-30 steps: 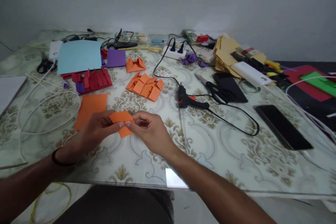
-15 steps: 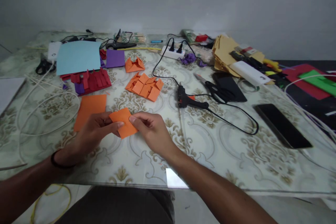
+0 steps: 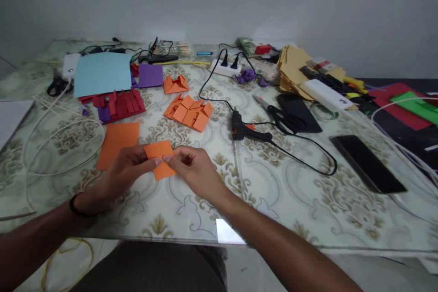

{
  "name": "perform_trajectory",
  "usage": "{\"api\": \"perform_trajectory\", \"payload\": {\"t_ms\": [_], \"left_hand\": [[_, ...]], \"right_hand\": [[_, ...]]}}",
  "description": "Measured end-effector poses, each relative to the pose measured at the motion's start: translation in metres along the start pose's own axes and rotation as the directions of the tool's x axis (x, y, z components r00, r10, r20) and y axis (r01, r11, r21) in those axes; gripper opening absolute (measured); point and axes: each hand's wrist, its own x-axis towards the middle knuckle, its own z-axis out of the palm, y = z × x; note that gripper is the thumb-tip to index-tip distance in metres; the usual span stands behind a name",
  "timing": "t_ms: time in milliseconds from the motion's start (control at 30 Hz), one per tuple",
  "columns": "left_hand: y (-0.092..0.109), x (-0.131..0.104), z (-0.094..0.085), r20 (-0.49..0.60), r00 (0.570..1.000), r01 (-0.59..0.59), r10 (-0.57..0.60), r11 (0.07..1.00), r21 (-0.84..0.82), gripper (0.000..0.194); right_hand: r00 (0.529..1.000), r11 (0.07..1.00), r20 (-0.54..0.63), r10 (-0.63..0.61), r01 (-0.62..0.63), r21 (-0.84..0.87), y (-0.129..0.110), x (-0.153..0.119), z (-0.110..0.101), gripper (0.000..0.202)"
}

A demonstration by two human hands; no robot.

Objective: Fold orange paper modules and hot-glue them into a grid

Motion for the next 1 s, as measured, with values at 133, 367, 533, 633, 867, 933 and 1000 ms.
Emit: {"api": "perform_trajectory", "payload": {"t_ms": [133,367,533,633,867,933,1000], "left_hand": [[0.003,0.004,-0.003,-0.003,0.998,0.059,-0.060,0.994,-0.089,0.039],[0.006,0.004,-0.007,0.022,0.999,0.037,-0.037,0.999,-0.007,0.033],[0.006,0.001,-0.010,0.041,0.998,-0.039,0.039,0.999,0.005,0.027],[0.006,-0.003,-0.012,0.040,0.997,-0.070,0.071,0.997,-0.025,0.028],[0.003,-0.010,-0.012,-0.023,0.986,-0.165,0.166,0.985,0.041,0.021],[0.001,-0.011,-0.015,0.039,0.972,-0.231,0.232,0.972,-0.030,0.024],[0.000,-0.013,-0.019,0.057,0.955,-0.288,0.292,0.956,-0.061,0.029]], "right_hand": [[0.999,0.999,-0.050,-0.003,0.005,0.045,-0.002,0.001,-0.004,0.039],[0.993,0.999,-0.105,-0.051,0.053,0.013,-0.002,0.001,-0.005,0.035],[0.996,0.997,-0.069,-0.053,0.057,0.058,-0.001,0.001,-0.005,0.029],[0.997,0.994,-0.048,-0.053,0.057,0.092,0.001,0.001,-0.006,0.023],[0.852,0.853,-0.114,-0.510,0.485,-0.190,-0.004,-0.002,-0.011,0.008],[0.771,0.762,-0.097,-0.629,0.587,-0.272,-0.005,-0.003,-0.014,0.015],[0.733,0.713,-0.072,-0.677,0.628,-0.311,-0.005,-0.004,-0.016,0.023]]}}
